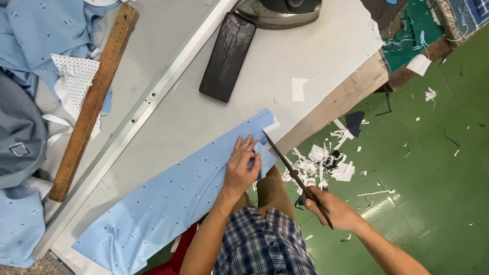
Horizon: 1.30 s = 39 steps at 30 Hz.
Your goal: The person marks a blue patterned fabric with a ruler and chalk, then irons it on a work table. They fold and press the fabric, place a white strip on top, and iron again. Finally, they trim the edges with scissors.
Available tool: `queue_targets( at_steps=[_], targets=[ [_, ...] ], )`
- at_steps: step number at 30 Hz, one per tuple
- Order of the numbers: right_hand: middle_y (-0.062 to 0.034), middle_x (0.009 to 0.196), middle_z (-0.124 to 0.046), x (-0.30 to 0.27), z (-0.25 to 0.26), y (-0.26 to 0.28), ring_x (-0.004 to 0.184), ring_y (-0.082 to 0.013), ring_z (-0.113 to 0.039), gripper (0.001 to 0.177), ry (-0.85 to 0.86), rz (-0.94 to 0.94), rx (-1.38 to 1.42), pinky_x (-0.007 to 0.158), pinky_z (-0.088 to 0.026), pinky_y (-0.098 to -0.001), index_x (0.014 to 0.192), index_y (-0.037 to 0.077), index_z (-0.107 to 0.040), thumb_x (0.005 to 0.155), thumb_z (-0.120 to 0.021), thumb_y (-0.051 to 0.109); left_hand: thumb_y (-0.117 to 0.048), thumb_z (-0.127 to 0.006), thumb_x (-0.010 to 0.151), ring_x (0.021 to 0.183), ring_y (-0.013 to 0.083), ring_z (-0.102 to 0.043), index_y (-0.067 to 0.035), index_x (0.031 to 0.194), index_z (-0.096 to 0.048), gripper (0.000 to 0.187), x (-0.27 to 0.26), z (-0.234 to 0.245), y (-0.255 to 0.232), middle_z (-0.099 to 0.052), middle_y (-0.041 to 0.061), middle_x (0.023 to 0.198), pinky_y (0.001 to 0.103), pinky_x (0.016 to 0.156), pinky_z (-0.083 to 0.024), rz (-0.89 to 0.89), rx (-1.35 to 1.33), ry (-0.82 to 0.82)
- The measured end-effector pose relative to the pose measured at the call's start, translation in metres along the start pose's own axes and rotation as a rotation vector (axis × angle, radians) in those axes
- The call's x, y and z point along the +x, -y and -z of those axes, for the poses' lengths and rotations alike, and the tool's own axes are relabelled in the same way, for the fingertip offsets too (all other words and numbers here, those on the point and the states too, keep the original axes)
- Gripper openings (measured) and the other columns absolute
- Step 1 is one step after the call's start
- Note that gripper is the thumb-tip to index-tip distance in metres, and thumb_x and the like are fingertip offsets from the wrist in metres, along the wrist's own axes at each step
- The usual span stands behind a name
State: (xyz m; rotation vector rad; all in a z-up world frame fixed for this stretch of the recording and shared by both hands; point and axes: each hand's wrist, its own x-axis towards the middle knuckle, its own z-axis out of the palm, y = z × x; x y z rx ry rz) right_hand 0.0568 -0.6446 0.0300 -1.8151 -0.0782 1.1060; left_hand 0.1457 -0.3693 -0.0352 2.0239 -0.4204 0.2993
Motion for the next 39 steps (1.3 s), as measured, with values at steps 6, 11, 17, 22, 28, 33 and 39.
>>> queue_targets(
  at_steps=[6,11,17,22,28,33,39],
  targets=[
    [0.0002,0.076,-0.045,-0.011,-0.009,0.004,0.056,-0.0110,-0.040,0.059,0.083,-0.134,0.100,0.050,-0.042,-0.0298,0.125,0.010,-0.055,0.098,-0.033,0.058,0.004,-0.062,0.095,0.120,0.0418,-0.065,0.002,0.085,-0.055,0.012,-0.001,-0.001,0.000,-0.071,0.027,0.113,0.063,0.112,-0.044,0.015,-0.032,-0.016],
    [0.0001,0.068,-0.045,-0.020,-0.022,0.001,0.052,-0.0111,-0.045,0.066,0.041,-0.158,0.363,0.049,-0.052,-0.0286,0.133,0.007,-0.052,0.095,-0.038,0.059,0.003,-0.062,0.094,0.119,0.0417,-0.066,0.002,0.086,-0.056,0.010,-0.001,-0.001,0.001,-0.071,0.025,0.111,0.062,0.113,-0.044,0.028,-0.045,-0.016],
    [0.0003,0.065,-0.049,0.001,-0.043,0.011,0.051,-0.0106,-0.048,0.070,-0.009,-0.015,0.468,0.054,-0.054,-0.0280,0.132,0.005,-0.051,0.095,-0.034,0.062,0.003,-0.063,0.094,0.119,0.0414,-0.066,0.001,0.087,-0.056,0.009,-0.002,0.001,0.001,-0.071,0.025,0.113,0.063,0.114,-0.043,0.050,-0.077,-0.010],
    [0.0028,0.060,-0.049,0.029,-0.059,0.020,0.043,-0.0100,-0.053,0.053,-0.157,-0.011,0.426,0.042,-0.051,-0.0255,0.123,0.007,-0.054,0.100,-0.037,0.052,0.002,-0.062,0.094,0.119,0.0411,-0.066,0.001,0.086,-0.057,0.010,-0.002,0.002,0.001,-0.071,0.026,0.112,0.062,0.115,-0.042,0.077,-0.089,0.001],
    [-0.0140,0.089,-0.072,0.046,-0.070,0.055,0.060,-0.0158,-0.061,0.094,-0.265,-0.224,0.172,0.057,-0.055,-0.0349,0.162,0.015,-0.020,0.086,-0.022,0.070,0.000,-0.061,0.096,0.120,0.0418,-0.065,0.001,0.086,-0.057,0.010,-0.001,0.004,-0.001,-0.071,0.025,0.111,0.063,0.115,-0.042,0.069,-0.095,0.021],
    [0.0040,0.066,-0.054,0.051,-0.069,-0.006,0.041,-0.0022,-0.050,0.066,-0.281,0.019,0.328,0.029,-0.045,-0.0133,0.116,0.003,-0.057,0.098,-0.032,0.061,0.000,-0.061,0.095,0.119,0.0405,-0.066,0.001,0.084,-0.056,0.012,0.003,0.005,-0.005,-0.071,0.026,0.113,0.061,0.114,-0.043,0.065,-0.066,0.018],
    [0.0069,0.065,-0.036,0.017,0.021,0.000,0.053,-0.0075,-0.035,0.035,-1.140,0.008,0.974,0.046,-0.032,-0.0259,0.109,0.014,-0.043,0.110,-0.040,0.049,-0.005,-0.066,0.094,0.121,0.0411,-0.065,0.002,0.088,-0.062,0.010,0.004,0.003,-0.009,-0.071,0.024,0.117,0.062,0.114,-0.042,0.083,-0.046,0.023]
  ],
)
